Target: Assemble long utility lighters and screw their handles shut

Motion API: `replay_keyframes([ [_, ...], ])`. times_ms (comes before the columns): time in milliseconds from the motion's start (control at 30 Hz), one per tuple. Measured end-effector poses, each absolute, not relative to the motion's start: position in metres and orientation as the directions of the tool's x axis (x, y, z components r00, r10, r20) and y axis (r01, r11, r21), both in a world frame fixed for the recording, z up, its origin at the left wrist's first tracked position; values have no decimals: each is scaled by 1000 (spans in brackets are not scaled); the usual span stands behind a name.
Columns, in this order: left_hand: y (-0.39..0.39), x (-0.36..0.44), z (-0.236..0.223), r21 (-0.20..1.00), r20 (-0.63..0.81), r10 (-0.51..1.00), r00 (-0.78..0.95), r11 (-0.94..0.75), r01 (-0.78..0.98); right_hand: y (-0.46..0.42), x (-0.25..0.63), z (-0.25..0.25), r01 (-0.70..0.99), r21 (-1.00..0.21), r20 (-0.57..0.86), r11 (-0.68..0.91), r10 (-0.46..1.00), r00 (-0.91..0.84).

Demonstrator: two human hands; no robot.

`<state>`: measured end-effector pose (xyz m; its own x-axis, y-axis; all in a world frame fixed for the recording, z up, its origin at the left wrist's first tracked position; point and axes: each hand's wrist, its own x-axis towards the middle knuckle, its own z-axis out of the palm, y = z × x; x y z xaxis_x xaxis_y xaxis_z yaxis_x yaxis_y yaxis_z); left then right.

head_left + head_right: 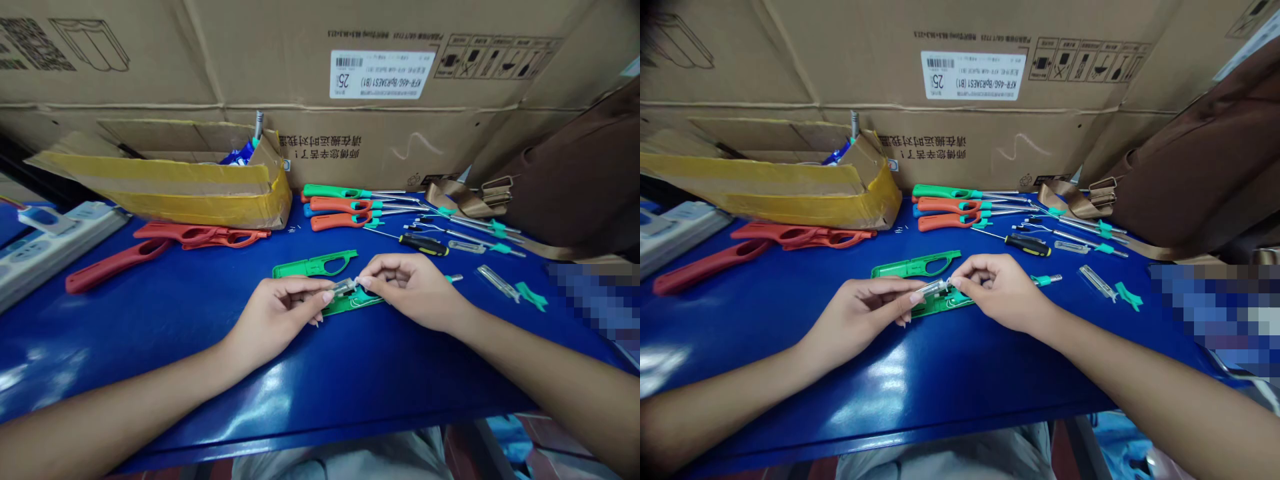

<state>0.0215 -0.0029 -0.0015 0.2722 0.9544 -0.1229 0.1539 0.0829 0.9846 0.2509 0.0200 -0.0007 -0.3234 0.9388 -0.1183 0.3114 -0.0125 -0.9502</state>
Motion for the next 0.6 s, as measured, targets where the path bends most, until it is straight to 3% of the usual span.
replay_keyframes([
  [267,-2,22,-2,986,-107,952,286,64,155,19,249,1,318,-948,-132,-18,931,-340],
  [600,-1,20,0,983,-106,954,281,58,176,27,260,5,378,-921,-64,98,917,-394],
])
